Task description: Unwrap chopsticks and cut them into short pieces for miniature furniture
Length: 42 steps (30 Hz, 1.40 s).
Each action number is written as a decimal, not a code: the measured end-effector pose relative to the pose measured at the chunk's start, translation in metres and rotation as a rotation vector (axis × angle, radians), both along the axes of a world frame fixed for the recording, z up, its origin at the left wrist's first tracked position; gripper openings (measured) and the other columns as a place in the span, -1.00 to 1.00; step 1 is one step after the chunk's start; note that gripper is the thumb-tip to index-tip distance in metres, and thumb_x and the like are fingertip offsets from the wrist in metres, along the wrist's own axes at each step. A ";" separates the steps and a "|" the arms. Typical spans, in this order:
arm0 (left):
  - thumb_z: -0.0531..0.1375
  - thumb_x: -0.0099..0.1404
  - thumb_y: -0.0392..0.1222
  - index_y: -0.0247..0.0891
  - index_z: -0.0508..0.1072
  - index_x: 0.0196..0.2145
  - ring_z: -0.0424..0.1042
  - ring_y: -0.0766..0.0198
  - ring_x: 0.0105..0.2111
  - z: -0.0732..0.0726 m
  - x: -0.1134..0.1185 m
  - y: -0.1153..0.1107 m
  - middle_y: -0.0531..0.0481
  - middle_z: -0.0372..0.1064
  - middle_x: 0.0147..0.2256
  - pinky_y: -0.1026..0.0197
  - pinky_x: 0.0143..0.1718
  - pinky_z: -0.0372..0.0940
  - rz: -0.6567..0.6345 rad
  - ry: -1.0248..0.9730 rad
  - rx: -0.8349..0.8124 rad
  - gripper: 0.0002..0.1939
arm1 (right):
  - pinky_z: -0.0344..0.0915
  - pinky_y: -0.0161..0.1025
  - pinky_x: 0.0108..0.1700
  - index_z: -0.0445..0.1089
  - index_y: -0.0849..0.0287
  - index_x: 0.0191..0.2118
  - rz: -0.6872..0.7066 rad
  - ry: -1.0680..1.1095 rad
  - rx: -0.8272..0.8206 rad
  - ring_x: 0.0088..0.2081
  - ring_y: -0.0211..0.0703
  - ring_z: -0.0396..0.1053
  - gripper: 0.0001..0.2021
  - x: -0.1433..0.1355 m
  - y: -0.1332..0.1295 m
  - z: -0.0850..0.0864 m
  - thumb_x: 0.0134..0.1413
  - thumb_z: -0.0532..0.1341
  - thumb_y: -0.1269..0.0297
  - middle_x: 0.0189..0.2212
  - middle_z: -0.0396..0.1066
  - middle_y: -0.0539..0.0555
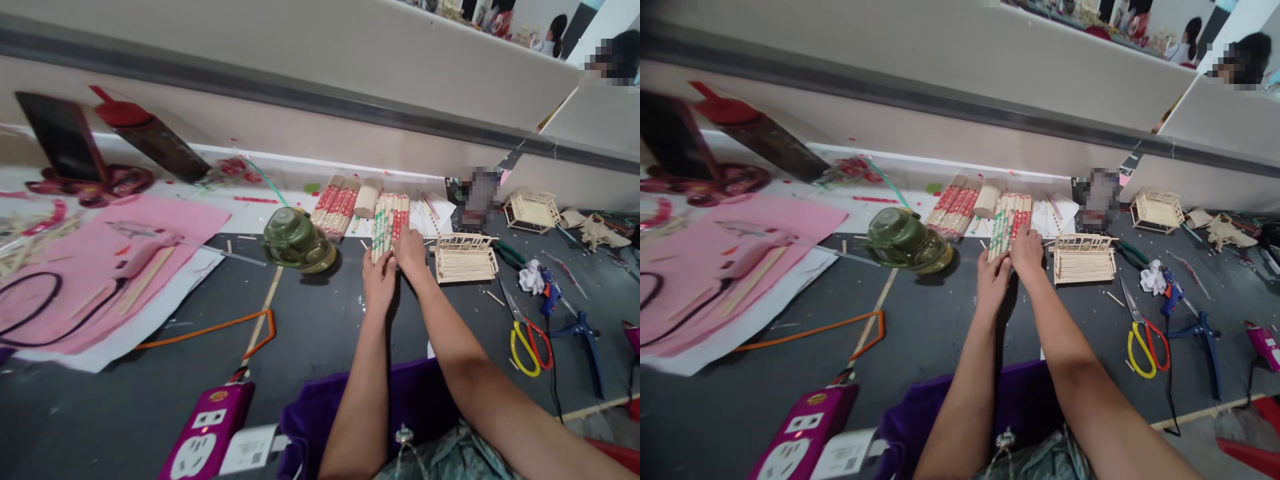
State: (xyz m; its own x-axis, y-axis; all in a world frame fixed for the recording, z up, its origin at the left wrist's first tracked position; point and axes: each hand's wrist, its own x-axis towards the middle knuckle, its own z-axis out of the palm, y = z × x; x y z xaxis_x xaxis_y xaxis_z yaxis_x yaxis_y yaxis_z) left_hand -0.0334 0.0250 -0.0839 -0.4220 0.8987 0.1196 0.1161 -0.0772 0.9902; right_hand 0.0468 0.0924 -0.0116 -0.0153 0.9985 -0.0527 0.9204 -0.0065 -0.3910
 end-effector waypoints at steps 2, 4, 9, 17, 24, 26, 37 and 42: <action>0.31 0.16 -0.21 -0.22 0.59 -0.17 0.12 -0.15 0.29 0.000 -0.001 -0.001 -0.26 0.15 0.23 -0.17 0.33 0.01 0.027 0.057 0.000 -0.75 | 0.33 -0.11 0.04 0.16 0.29 0.23 -0.034 0.087 -0.003 0.05 0.07 0.37 -0.50 0.002 0.005 -0.002 0.22 0.17 0.28 0.04 0.37 0.33; 0.27 0.14 -0.31 -0.23 0.59 -0.16 0.18 -0.11 0.26 0.003 -0.003 -0.002 -0.26 0.20 0.19 -0.12 0.31 0.06 0.098 0.083 0.026 -0.73 | 0.35 -0.16 0.00 0.19 0.30 0.20 -0.064 0.207 -0.019 0.00 0.02 0.41 -0.47 0.003 0.010 -0.006 0.12 0.24 0.30 0.02 0.39 0.30; 0.14 0.23 -0.36 -0.21 0.58 -0.13 0.34 0.06 0.11 0.014 -0.010 -0.003 -0.18 0.34 0.02 -0.01 0.25 0.16 0.292 0.060 0.085 -0.70 | 0.35 -0.30 -0.19 0.38 0.31 0.01 -0.095 0.462 -0.026 -0.24 -0.14 0.45 -0.62 0.002 0.019 -0.018 0.03 0.19 0.37 -0.23 0.49 0.12; 0.24 0.26 -0.18 -0.17 0.57 -0.10 0.29 0.02 0.19 0.009 -0.022 -0.001 -0.19 0.31 0.12 -0.05 0.26 0.12 0.256 -0.022 0.059 -0.75 | 0.34 -0.32 -0.12 0.38 0.31 0.12 -0.126 0.535 0.198 -0.28 -0.20 0.37 -0.51 -0.002 0.001 -0.013 0.03 0.07 0.43 -0.27 0.42 0.07; 0.26 0.23 0.21 -0.19 0.53 0.00 -0.14 -0.09 0.41 0.035 -0.010 -0.007 -0.24 0.05 0.37 -0.19 0.38 -0.20 0.111 0.033 0.160 -0.48 | 0.36 -0.22 0.01 0.25 0.26 0.29 0.113 0.287 0.313 -0.10 -0.09 0.40 -0.48 -0.002 -0.052 0.010 0.23 0.01 0.44 -0.11 0.41 0.23; 0.16 0.25 0.35 -0.17 0.48 0.08 0.16 -0.04 0.31 0.044 -0.007 -0.009 -0.26 0.23 0.27 -0.11 0.31 0.07 -0.022 -0.265 0.162 -0.35 | 0.34 -0.20 0.07 0.24 0.27 0.30 0.208 0.212 0.317 0.00 -0.06 0.38 -0.50 -0.003 -0.071 0.012 0.29 -0.01 0.42 -0.05 0.41 0.27; 0.48 -0.02 0.09 -0.19 0.50 -0.07 0.56 0.08 -0.17 0.057 -0.006 -0.010 -0.17 0.54 -0.11 0.06 -0.12 0.45 -0.207 -0.899 0.084 -0.41 | 0.36 -0.22 0.06 0.49 0.16 -0.01 0.317 0.427 0.408 -0.06 -0.14 0.44 -0.66 0.019 -0.100 0.028 0.37 -0.02 0.32 -0.14 0.51 0.17; 0.45 0.02 0.15 -0.23 0.50 -0.06 0.56 0.03 -0.14 0.054 -0.003 -0.007 -0.22 0.55 -0.10 0.03 -0.15 0.47 -0.171 -0.934 0.083 -0.39 | 0.39 -0.16 0.01 0.45 0.13 0.03 0.107 0.471 0.385 -0.06 -0.09 0.47 -0.68 0.037 -0.096 0.037 0.34 0.02 0.27 -0.07 0.51 0.18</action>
State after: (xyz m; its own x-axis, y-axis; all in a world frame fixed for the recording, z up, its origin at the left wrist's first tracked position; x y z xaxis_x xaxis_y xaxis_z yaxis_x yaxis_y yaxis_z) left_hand -0.0361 0.0176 -0.0299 -0.2433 0.9607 -0.1332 -0.7382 -0.0943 0.6680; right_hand 0.0836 -0.0035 0.0256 -0.0504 0.9361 0.3482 0.6360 0.2989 -0.7115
